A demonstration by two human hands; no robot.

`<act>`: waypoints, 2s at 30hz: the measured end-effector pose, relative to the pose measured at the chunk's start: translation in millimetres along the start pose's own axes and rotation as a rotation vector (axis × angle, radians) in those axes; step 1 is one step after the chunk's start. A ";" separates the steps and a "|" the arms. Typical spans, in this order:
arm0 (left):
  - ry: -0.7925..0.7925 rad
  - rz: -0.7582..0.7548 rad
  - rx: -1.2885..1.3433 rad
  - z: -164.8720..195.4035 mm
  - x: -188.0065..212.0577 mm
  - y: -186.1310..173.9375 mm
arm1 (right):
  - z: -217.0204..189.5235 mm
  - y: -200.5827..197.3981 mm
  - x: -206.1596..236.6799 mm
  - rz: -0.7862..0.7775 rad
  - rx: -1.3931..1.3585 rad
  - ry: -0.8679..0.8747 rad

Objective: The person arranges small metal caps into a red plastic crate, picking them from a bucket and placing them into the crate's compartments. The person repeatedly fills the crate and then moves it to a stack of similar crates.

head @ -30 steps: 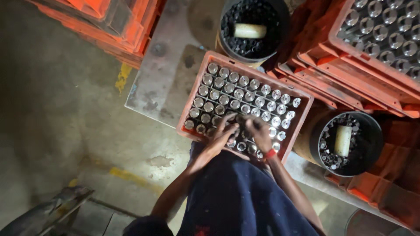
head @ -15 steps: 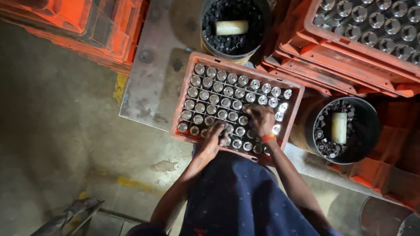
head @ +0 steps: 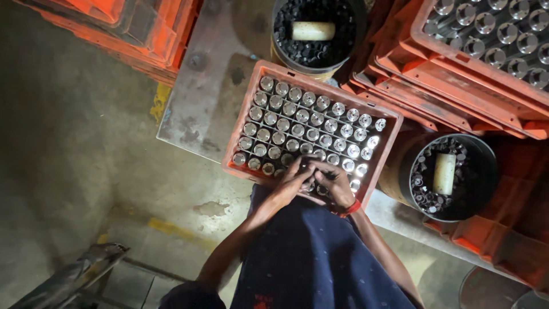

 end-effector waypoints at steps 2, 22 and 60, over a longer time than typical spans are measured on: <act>0.001 -0.018 0.063 -4.0 -1.5 -0.2 | 1.7 -11.5 4.4 0.113 0.027 0.019; 0.028 -0.230 0.698 26.4 -11.3 25.8 | -52.7 -69.1 -38.0 0.424 0.526 0.058; 0.024 -0.251 0.621 -5.6 -35.2 42.8 | -83.0 -5.2 35.6 0.186 0.602 -0.281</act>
Point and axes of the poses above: each hand's wrist, its own x-axis away from the middle knuckle, its own y-axis out of the palm, z = x × y, the point moved 6 cm from there along -x, towards the middle knuckle, and after that the axes turned 2 degrees about -y, right-handed, at the moved point
